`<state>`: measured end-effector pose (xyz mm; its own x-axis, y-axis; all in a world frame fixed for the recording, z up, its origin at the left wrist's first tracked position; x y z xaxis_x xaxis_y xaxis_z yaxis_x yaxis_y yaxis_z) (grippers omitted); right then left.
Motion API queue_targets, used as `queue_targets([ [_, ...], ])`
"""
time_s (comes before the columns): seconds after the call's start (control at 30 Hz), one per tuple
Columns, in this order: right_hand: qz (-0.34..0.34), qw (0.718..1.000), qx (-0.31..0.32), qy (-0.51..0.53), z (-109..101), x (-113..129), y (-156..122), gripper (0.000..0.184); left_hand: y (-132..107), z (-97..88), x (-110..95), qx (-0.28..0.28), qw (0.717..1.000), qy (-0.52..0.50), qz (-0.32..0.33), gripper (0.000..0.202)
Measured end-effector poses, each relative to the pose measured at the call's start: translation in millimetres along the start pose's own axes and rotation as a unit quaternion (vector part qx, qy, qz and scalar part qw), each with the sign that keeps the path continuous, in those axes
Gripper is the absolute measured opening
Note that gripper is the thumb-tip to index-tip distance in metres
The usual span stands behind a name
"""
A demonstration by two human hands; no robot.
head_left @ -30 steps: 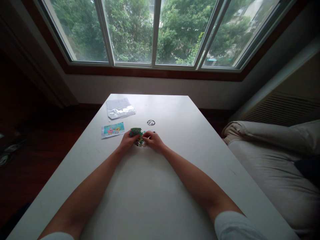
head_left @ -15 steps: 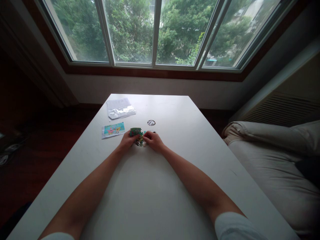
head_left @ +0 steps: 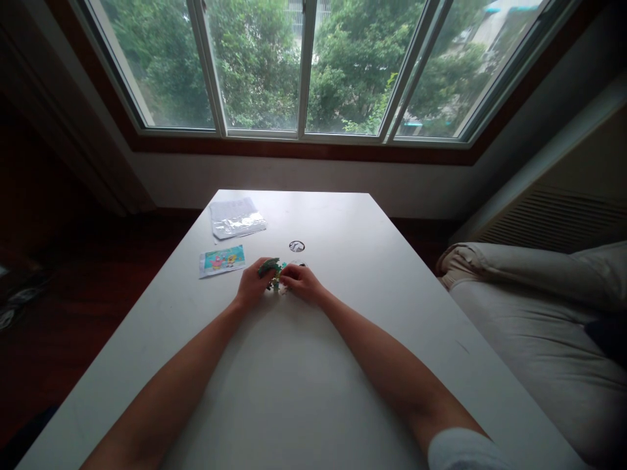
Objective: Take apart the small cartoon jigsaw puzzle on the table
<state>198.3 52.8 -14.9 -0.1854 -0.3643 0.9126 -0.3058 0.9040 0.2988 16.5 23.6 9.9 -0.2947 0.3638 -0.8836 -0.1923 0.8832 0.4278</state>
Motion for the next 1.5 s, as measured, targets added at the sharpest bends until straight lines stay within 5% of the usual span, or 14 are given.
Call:
queue_targets([
  [0.2, 0.023, 0.998, 0.003, 0.051, 4.3, 2.9, -1.0, 0.03, -0.5, 0.6, 1.6, -0.006, 1.0, -0.004, -0.027, 0.027],
  [0.5, -0.049, 0.979, -0.116, -0.163, -2.6, 11.7, -5.7, 0.02, 1.1, 0.3, 14.5, -0.036, 0.999, 0.006, -0.036, 0.027],
  [0.7, -0.179, 0.938, 0.005, -0.297, 4.6, 22.0, -11.5, 0.019, 3.4, -5.2, 15.7, -0.064, 0.997, 0.041, -0.034, 0.025],
  [0.87, -0.186, 0.922, 0.02, -0.339, 9.4, 22.6, -13.6, 0.022, 3.9, -5.6, 12.4, -0.072, 0.996, 0.03, -0.031, 0.022],
  [1.07, -0.178, 0.938, 0.015, -0.296, 14.4, 19.0, -11.8, 0.012, 4.3, -5.7, 10.1, -0.083, 0.996, -0.01, -0.038, 0.02],
  [1.27, -0.115, 0.983, -0.031, -0.138, 8.7, 15.3, -6.8, 0.01, 5.3, -3.8, 15.7, -0.051, 0.998, 0.022, -0.03, 0.021],
  [1.5, -0.035, 0.996, -0.074, -0.018, 2.7, 7.4, -2.9, 0.027, 3.0, -0.1, 16.5, -0.017, 0.999, -0.003, -0.039, 0.028],
])
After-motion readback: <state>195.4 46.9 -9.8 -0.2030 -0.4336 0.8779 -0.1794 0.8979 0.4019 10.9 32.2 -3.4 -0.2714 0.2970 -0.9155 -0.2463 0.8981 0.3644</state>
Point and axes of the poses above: each hand's wrist, its own y-axis towards the middle knuckle, its own z-axis out of the palm, x = y × z, the point moved 3 cm from there along y, towards the middle knuckle, and after that the axes turned 11 degrees about -x, right-handed, at the moved point
